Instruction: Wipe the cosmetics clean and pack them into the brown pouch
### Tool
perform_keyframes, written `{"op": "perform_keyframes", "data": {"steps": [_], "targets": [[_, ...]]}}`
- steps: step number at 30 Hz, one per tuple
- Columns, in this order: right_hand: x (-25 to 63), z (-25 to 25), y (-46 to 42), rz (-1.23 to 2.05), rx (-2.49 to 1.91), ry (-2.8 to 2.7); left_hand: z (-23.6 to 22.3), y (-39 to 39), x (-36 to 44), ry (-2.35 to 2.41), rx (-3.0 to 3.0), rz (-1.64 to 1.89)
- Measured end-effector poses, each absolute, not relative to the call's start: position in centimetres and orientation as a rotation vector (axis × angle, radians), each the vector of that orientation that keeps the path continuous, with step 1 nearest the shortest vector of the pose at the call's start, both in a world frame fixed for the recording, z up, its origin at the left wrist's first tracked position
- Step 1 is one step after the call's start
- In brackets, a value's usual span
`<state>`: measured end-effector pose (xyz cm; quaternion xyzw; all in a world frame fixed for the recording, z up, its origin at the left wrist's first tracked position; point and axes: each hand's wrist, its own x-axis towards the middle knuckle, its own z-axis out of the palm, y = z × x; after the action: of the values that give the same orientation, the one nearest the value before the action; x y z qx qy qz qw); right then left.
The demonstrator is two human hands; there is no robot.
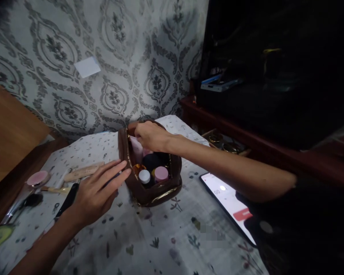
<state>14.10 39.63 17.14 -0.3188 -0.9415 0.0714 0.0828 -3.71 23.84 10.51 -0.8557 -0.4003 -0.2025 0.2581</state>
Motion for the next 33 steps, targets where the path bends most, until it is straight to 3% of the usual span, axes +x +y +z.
{"op": "perform_keyframes", "data": {"steps": [13, 26, 33], "targets": [[14.6, 16.4, 40.4, 0.399, -0.928, -2.729, 10.6, 23.0, -3.0, -1.162, -2.306, -0.554], [14.8, 16.2, 39.4, 0.304, -0.821, -2.752, 10.6, 23.1, -1.9, -1.17, -2.222, -0.425], [15.0, 15.8, 38.6, 0.263, -0.892, -2.749, 7.4, 20.3, -3.9, -1.364, -2.245, -0.265]]}}
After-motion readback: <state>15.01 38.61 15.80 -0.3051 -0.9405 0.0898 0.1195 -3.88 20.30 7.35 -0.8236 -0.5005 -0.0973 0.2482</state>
